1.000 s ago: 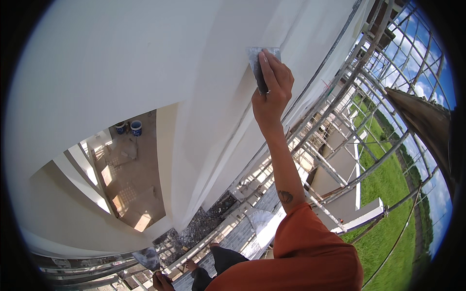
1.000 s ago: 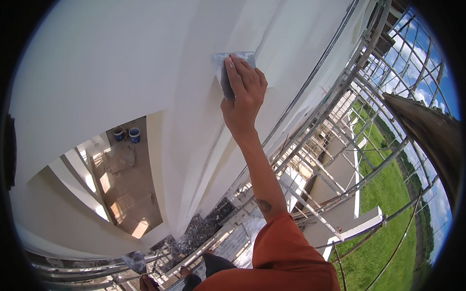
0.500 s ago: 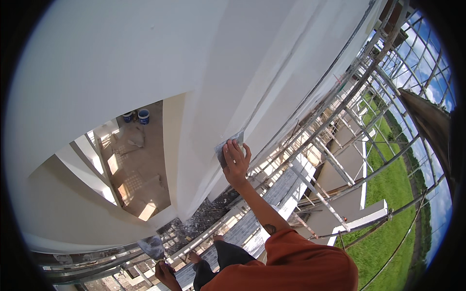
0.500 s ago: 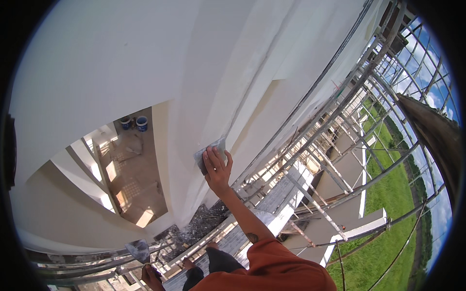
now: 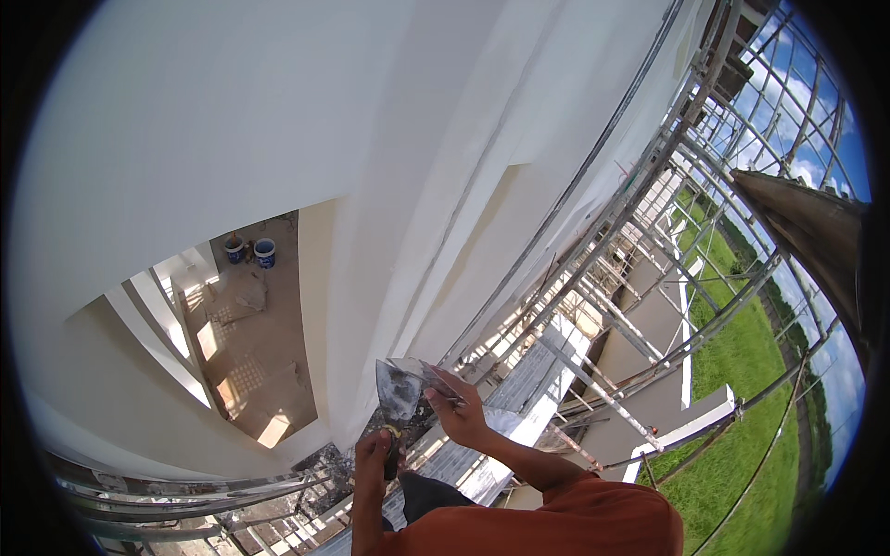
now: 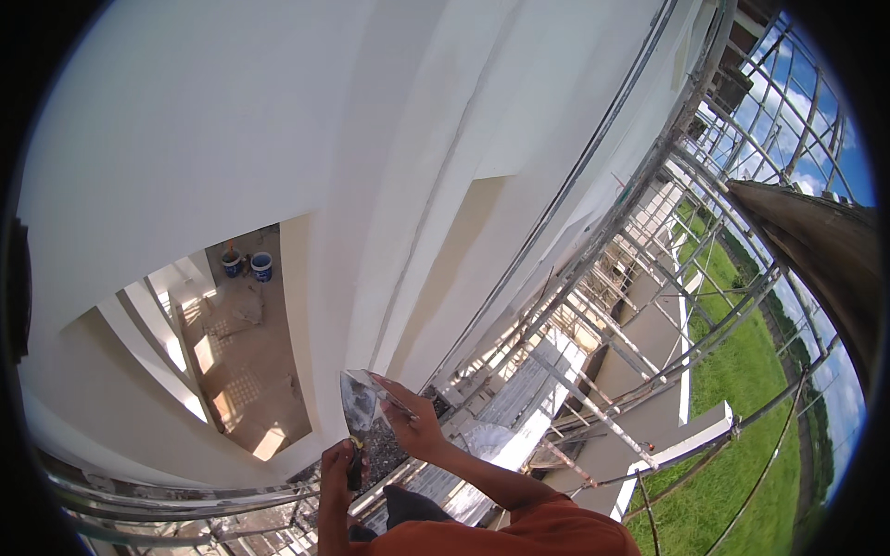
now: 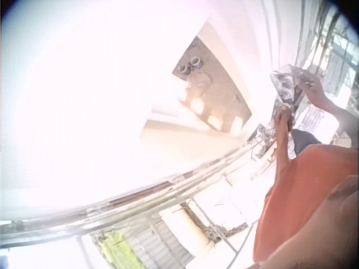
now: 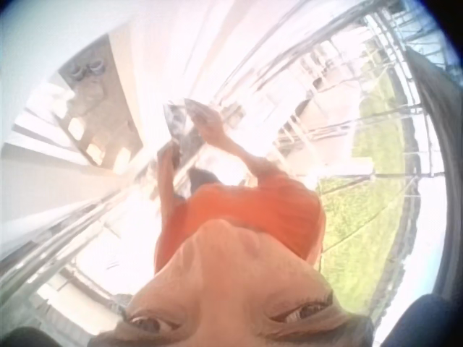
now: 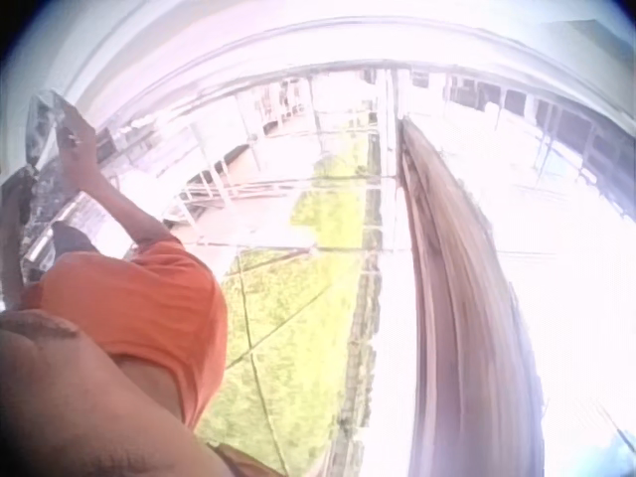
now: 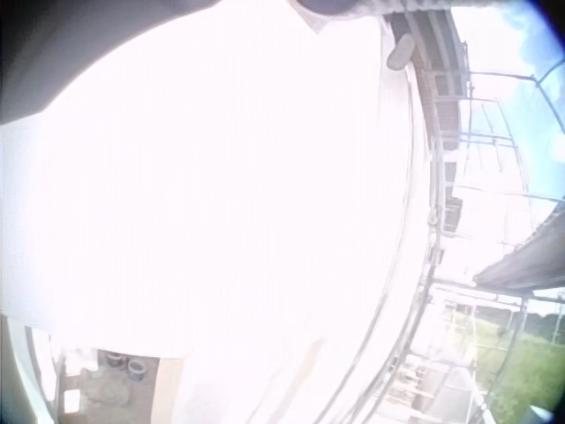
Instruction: The person applies plaster to a white wall using a trowel and a hawk while standing on scaffolding. They repeatedly scoop plaster from the hawk and smooth it onto the wall surface, occasionally scraping excess material back onto the hawk.
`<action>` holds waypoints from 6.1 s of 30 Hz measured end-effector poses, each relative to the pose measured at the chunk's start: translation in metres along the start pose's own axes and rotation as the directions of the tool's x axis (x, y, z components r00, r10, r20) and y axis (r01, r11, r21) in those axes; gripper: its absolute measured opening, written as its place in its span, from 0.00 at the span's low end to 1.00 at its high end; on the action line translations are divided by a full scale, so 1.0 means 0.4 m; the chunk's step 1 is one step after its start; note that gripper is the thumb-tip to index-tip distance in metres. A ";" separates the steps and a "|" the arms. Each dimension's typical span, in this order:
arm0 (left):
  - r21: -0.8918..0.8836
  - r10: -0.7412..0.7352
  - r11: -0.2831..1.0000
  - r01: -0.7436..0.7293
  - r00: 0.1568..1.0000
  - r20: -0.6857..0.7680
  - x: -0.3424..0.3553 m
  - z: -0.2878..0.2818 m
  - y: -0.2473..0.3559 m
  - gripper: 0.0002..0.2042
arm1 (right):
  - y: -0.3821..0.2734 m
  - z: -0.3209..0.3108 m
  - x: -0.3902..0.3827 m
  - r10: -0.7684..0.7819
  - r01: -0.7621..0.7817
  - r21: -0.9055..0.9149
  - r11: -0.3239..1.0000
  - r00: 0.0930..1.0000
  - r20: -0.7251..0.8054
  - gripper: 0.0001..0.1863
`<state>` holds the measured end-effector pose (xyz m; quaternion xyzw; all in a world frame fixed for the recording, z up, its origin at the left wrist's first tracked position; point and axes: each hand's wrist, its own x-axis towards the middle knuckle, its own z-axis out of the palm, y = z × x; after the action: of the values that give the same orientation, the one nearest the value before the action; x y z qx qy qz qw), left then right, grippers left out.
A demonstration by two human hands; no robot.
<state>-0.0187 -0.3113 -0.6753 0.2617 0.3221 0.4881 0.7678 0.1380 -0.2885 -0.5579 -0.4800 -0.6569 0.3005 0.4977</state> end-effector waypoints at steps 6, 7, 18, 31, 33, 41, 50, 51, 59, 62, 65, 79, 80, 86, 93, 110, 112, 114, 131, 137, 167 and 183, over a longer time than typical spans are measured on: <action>0.048 0.101 0.993 -0.107 0.990 0.097 -0.043 -0.010 0.050 0.20 | 0.118 -0.198 0.050 0.050 0.304 -0.418 0.856 0.755 0.653 0.38; 0.004 0.145 0.989 -0.146 0.985 0.093 -0.055 -0.016 0.068 0.20 | 0.142 -0.223 0.049 0.127 0.358 -0.469 0.808 0.670 0.731 0.39; 0.192 0.162 0.967 -0.169 0.985 0.053 -0.083 -0.012 0.101 0.18 | -0.407 -0.303 0.667 -0.916 0.431 -0.885 0.174 0.402 0.016 0.38; 0.366 0.273 0.912 -0.187 0.941 -0.198 -0.102 -0.114 0.095 0.16 | -0.074 -0.102 0.546 -0.817 0.437 -0.846 0.306 0.577 0.002 0.37; 0.319 0.232 0.934 -0.159 0.950 -0.207 -0.093 -0.132 0.072 0.16 | 0.025 -0.082 0.503 -0.788 0.448 -0.835 0.320 0.615 0.028 0.35; 0.235 0.166 0.965 -0.114 0.963 -0.214 -0.076 -0.125 0.059 0.16 | 0.294 0.003 0.359 -0.659 0.455 -0.789 0.413 0.747 0.086 0.33; 0.206 0.196 0.965 -0.160 0.967 -0.165 -0.063 -0.100 0.018 0.17 | 0.281 -0.035 0.165 -0.290 0.308 -0.581 0.753 0.948 0.127 0.31; 0.186 0.188 0.969 -0.161 0.972 -0.138 -0.058 -0.099 0.013 0.17 | 0.239 -0.032 0.128 -0.191 0.205 -0.439 0.875 0.979 0.076 0.30; 0.101 0.113 0.988 -0.113 0.994 0.009 -0.058 0.010 0.058 0.20 | 0.088 -0.043 0.027 0.067 -0.003 -0.150 0.989 0.905 0.421 0.23; 0.162 0.138 0.976 -0.147 0.988 0.067 -0.092 0.019 0.078 0.16 | 0.243 -0.133 -0.042 0.188 0.115 -0.426 0.897 0.774 0.605 0.19; 0.306 0.095 0.948 -0.090 0.995 -0.003 -0.096 0.014 0.059 0.14 | 0.355 -0.129 -0.089 0.359 -0.345 -0.105 0.933 0.917 0.172 0.16; 0.273 0.004 0.959 0.075 0.961 -0.278 -0.029 0.049 -0.214 0.19 | 0.359 0.136 -0.298 0.838 -0.543 0.822 0.171 0.518 0.168 0.12; 0.306 0.078 0.952 0.024 0.945 -0.319 -0.017 0.061 -0.217 0.17 | 0.342 0.122 -0.287 0.832 -0.563 0.811 0.158 0.518 0.197 0.12; 0.544 0.173 0.837 0.067 0.909 -0.379 0.044 0.141 -0.146 0.14 | 0.290 0.078 -0.240 0.772 -0.677 0.619 0.397 0.612 0.174 0.21; 0.799 0.581 0.589 -0.121 0.751 -0.314 0.128 0.112 -0.120 0.13 | 0.377 -0.023 -0.198 0.747 -0.633 0.695 0.340 0.631 0.210 0.28; 0.060 0.560 0.795 -0.604 0.693 -0.454 0.214 0.250 0.281 0.19 | 0.524 -0.218 -0.199 0.761 -0.670 0.572 0.474 0.638 0.118 0.28; 0.128 0.606 0.777 -0.617 0.676 -0.420 0.227 0.231 0.286 0.19 | 0.514 -0.210 -0.186 0.748 -0.640 0.620 0.453 0.652 0.126 0.29; 0.101 0.534 0.830 -0.548 0.729 -0.428 0.220 0.232 0.283 0.19 | 0.539 -0.209 -0.190 0.708 -0.643 0.585 0.493 0.688 0.160 0.28; 0.874 0.866 -0.486 -0.027 -0.150 0.477 0.280 0.621 0.715 0.16 | 0.582 -0.234 -0.167 0.739 -0.735 0.488 0.471 0.631 0.237 0.29; 0.734 0.708 -0.676 0.062 -0.220 0.671 0.354 0.659 0.734 0.16 | 0.579 -0.222 -0.164 0.700 -0.721 0.517 0.460 0.653 0.288 0.26; 0.811 0.787 -0.584 -0.045 0.215 0.578 0.434 0.467 0.499 0.29 | 0.555 -0.208 -0.170 0.675 -0.704 0.492 0.513 0.685 0.276 0.26; 0.858 0.808 -0.481 -0.178 0.289 0.513 0.487 0.360 0.365 0.34 | 0.580 -0.216 -0.214 0.719 -0.724 0.449 0.523 0.658 0.224 0.26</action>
<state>0.0662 -0.0885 -0.5227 0.6887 0.5083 0.4879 -0.1711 0.3000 -0.2920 -0.7639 -0.5596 -0.2996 0.6412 0.4313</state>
